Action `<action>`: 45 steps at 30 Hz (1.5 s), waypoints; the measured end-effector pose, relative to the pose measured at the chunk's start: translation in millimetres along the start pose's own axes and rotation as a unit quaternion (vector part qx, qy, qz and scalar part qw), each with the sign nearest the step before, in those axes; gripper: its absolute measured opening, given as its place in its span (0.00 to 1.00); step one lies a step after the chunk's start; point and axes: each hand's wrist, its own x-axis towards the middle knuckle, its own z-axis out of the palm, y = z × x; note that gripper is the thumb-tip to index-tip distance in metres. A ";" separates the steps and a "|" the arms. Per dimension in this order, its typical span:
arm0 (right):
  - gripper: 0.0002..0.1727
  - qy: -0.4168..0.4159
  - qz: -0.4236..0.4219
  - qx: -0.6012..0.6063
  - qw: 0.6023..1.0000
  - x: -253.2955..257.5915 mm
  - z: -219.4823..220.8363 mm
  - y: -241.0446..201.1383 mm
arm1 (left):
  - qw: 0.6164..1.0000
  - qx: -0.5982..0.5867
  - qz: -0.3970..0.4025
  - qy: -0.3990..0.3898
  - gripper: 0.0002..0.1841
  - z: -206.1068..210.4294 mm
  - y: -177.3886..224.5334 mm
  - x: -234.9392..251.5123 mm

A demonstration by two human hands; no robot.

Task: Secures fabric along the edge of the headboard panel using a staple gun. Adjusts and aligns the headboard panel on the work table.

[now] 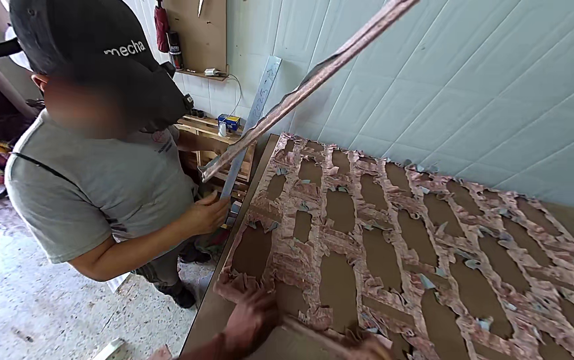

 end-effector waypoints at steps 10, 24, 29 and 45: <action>0.14 -0.087 0.085 0.014 0.992 31.4 -22.1 -12.0 | 0.980 -0.072 -0.074 -0.168 0.14 -19.5 -3.4 35.8; 0.10 -0.058 0.054 0.026 0.997 36.3 -13.6 14.5 | 0.977 -0.038 -0.162 -0.131 0.12 -18.8 5.7 41.6; 0.13 -0.154 0.121 0.035 0.980 74.4 -17.8 31.8 | 0.935 -0.080 -0.239 -0.250 0.17 -19.8 -11.5 77.2; 0.09 -0.125 0.085 0.028 0.988 50.6 -21.9 24.6 | 0.950 -0.066 -0.207 -0.223 0.15 -20.6 -10.7 61.9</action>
